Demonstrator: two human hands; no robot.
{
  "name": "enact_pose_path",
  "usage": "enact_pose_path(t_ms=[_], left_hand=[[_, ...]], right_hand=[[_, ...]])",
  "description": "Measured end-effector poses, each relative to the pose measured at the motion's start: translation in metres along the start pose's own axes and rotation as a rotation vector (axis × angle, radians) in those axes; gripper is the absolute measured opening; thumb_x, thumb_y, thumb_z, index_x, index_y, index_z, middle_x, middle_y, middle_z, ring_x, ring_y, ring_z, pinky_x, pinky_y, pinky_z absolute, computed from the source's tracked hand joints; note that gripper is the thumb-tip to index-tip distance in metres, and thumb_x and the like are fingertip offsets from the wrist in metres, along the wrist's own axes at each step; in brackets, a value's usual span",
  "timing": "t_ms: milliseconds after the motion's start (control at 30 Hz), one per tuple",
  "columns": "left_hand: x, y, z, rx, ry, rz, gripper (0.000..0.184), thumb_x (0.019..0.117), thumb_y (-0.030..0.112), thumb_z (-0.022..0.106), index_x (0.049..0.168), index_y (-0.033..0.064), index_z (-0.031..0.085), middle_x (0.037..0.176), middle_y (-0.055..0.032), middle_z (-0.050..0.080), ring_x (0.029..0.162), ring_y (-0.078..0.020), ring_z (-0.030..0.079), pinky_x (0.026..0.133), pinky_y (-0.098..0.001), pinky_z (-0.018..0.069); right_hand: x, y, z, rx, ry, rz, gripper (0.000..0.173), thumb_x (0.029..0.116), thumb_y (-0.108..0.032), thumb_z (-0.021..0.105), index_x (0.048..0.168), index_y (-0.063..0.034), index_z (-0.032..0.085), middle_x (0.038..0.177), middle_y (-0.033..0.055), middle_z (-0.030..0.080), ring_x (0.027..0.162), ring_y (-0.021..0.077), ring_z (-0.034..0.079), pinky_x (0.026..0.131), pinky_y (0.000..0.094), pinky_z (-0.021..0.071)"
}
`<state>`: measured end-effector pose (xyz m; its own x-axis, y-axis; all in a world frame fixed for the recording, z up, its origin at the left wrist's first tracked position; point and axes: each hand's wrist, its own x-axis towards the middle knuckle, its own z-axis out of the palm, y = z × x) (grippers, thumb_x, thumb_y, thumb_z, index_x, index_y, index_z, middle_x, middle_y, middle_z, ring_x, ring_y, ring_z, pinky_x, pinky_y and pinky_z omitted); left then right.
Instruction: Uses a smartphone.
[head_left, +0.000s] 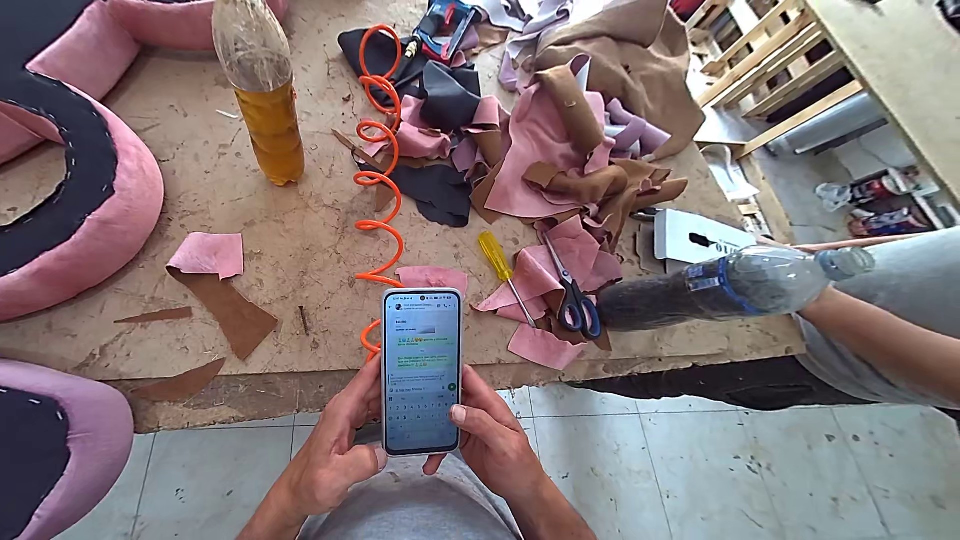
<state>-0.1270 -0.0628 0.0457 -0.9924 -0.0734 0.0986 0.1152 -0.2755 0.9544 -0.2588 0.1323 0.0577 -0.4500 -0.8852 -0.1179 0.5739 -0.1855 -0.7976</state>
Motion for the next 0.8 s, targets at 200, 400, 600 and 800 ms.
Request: enact_pose_path(t_ms=[200,400,600,800], left_hand=[[-0.002,-0.002,0.0,-0.007,0.013,0.001,0.091,0.0894,0.036,0.065,0.163,0.0063,0.02,0.148,-0.0139,0.054,0.131,-0.0249,0.057,0.109,-0.0427,0.0503],[-0.002,-0.003,-0.001,0.006,0.017,-0.004,0.091,0.0902,0.038,0.065,0.163,0.0068,0.019,0.147,-0.0143,0.055,0.131,-0.0253,0.058,0.108,-0.043,0.0507],[0.0,-0.003,-0.001,-0.002,0.015,-0.016,0.09,0.0892,0.035,0.065,0.163,0.0072,0.021,0.146,-0.0137,0.056,0.129,-0.0251,0.059,0.108,-0.0429,0.0513],[0.005,-0.002,-0.002,0.005,0.006,-0.023,0.092,0.0893,0.036,0.065,0.163,0.0053,0.019,0.145,-0.0147,0.056,0.129,-0.0255,0.059,0.108,-0.0431,0.0513]], right_hand=[[0.0,-0.001,0.001,-0.009,0.004,0.015,0.037,0.1062,-0.021,0.049,0.142,-0.0147,0.05,0.124,0.0154,0.068,0.104,0.0269,0.073,0.069,0.042,0.0659],[0.003,-0.001,0.0,-0.021,0.026,0.049,0.036,0.1059,-0.022,0.048,0.14,-0.0134,0.05,0.122,0.0161,0.068,0.101,0.0279,0.074,0.067,0.0423,0.0657],[0.006,-0.003,0.0,-0.041,0.066,0.082,0.033,0.1055,-0.021,0.046,0.137,-0.0122,0.052,0.119,0.0155,0.07,0.098,0.0269,0.075,0.065,0.0415,0.0657],[0.01,-0.005,-0.002,-0.056,0.101,0.086,0.032,0.1052,-0.02,0.046,0.136,-0.0112,0.052,0.118,0.0166,0.07,0.098,0.0282,0.075,0.064,0.0428,0.0656]])
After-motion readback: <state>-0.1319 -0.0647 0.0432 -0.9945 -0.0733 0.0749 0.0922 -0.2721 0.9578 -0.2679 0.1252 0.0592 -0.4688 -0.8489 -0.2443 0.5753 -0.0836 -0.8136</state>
